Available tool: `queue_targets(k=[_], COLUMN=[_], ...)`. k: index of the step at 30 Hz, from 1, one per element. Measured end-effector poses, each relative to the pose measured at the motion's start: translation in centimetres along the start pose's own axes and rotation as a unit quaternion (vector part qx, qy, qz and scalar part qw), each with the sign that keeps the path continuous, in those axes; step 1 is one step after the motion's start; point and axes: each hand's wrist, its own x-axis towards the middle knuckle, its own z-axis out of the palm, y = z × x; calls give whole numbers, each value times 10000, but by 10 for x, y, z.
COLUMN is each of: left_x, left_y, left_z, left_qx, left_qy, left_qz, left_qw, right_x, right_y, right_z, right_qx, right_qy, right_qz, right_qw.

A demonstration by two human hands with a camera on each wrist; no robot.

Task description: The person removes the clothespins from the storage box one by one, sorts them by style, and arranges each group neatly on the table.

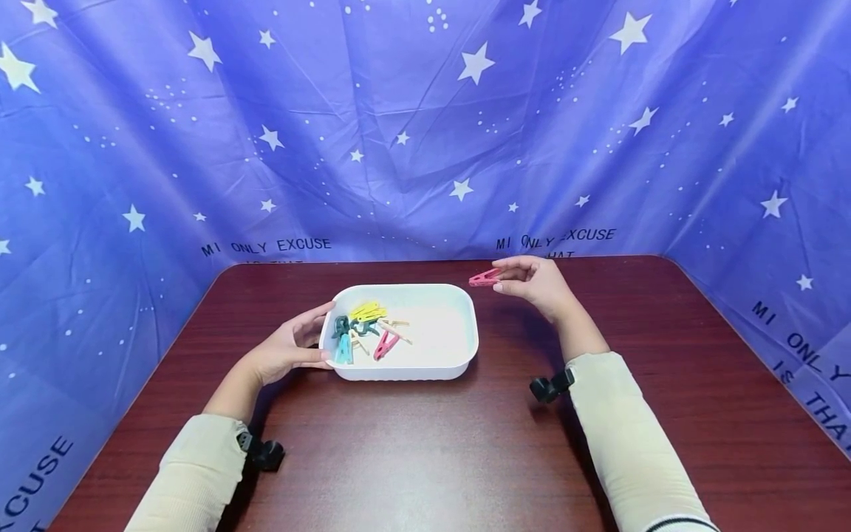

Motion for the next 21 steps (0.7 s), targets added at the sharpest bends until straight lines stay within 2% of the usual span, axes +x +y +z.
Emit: queue_targets(k=[7, 12, 18, 21], left_x=[0, -1, 0, 0], left_y=[3, 5, 4, 4], left_z=[2, 2, 2, 1], left_qx=[19, 11, -9, -19], left_qy=[23, 31, 22, -3], left_qz=[-4, -17, -43, -44], left_qw=[10000, 10000, 10000, 10000], right_x=[-6, -7, -9, -12], right_y=[17, 34, 49, 53], right_z=[1, 3, 6, 7], right_qx=[-52, -98, -781, -961], right_qy=[943, 1578, 1857, 1887], right_qz=[19, 343, 1099, 1325], right_qw=[9955, 9868, 9733, 9683])
